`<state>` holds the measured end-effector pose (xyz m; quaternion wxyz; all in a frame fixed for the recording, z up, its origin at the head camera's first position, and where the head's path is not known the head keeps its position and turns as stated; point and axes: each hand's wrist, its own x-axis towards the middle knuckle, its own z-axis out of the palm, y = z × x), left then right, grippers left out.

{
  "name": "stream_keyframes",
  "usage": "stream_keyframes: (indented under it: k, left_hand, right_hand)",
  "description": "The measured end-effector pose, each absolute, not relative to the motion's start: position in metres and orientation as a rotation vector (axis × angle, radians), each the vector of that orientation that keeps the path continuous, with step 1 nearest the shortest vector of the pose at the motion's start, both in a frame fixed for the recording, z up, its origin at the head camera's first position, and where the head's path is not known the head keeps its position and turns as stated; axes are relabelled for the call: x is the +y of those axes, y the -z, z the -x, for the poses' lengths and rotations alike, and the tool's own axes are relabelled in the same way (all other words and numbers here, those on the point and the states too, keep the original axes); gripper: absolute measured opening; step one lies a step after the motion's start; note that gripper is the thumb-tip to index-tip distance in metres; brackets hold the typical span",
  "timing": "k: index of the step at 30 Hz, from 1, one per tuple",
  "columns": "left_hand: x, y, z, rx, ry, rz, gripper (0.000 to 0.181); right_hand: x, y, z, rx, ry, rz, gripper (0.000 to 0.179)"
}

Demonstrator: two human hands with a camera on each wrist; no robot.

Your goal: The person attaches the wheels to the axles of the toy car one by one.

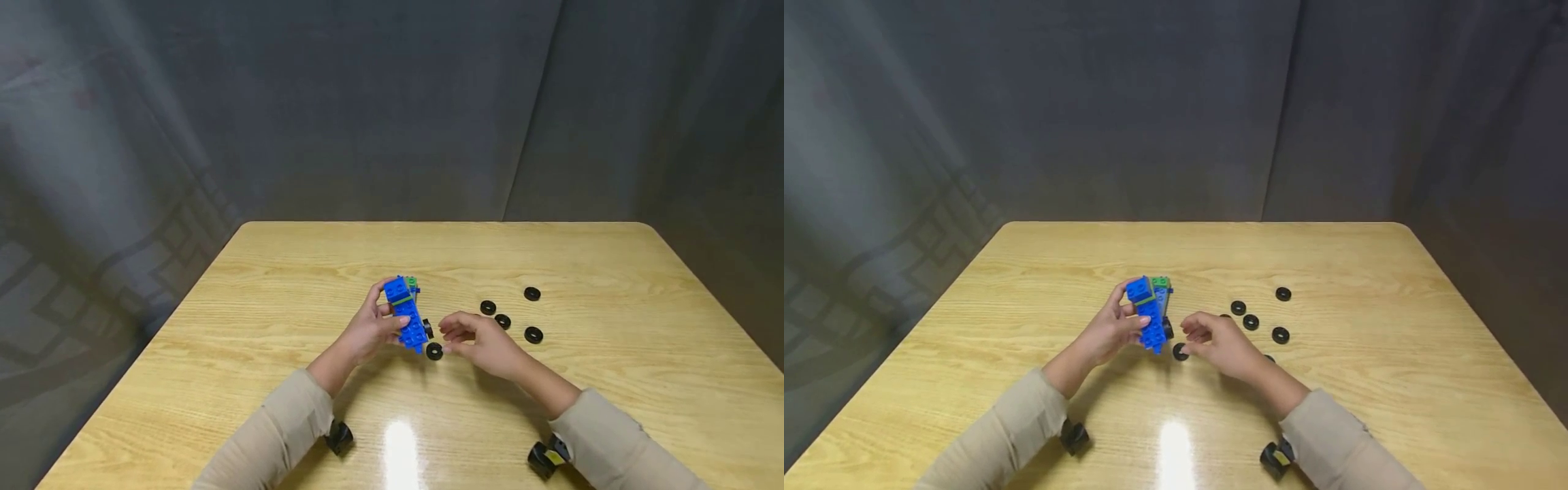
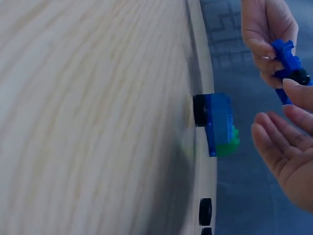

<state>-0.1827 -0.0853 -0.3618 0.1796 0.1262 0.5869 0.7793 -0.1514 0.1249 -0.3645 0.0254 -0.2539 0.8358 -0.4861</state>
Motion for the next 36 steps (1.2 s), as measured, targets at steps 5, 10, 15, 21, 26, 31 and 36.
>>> stream_keyframes:
  k: [5, 10, 15, 21, 26, 31, 36]
  left_hand:
    - [-0.086, 0.36, 0.183, 1.644, -2.21, -0.355, 0.067]
    - [-0.089, 0.359, 0.185, 1.658, -2.208, -0.344, 0.066]
    - [-0.095, 0.359, 0.185, 1.654, -2.21, -0.334, 0.065]
    - [-0.102, 0.362, 0.185, 1.64, -2.23, -0.304, 0.064]
    - [-0.104, 0.362, 0.185, 1.667, -2.243, -0.278, 0.062]
    - [-0.106, 0.36, 0.187, 1.68, -2.257, -0.264, 0.061]
    - [-0.105, 0.358, 0.189, 1.675, -2.263, -0.278, 0.061]
  right_hand:
    - [0.127, 0.371, 0.155, 2.572, 1.422, 0.755, 0.029]
    - [0.127, 0.378, 0.162, 2.581, 1.329, 0.755, 0.033]
    - [0.126, 0.384, 0.168, 2.568, 1.223, 0.745, 0.04]
    - [0.121, 0.392, 0.17, 2.538, 1.141, 0.721, 0.043]
    - [0.115, 0.394, 0.173, 2.576, 1.057, 0.803, 0.042]
    - [0.107, 0.391, 0.175, 2.617, 0.964, 0.849, 0.039]
    - [0.103, 0.387, 0.176, 2.658, 0.891, 0.857, 0.031]
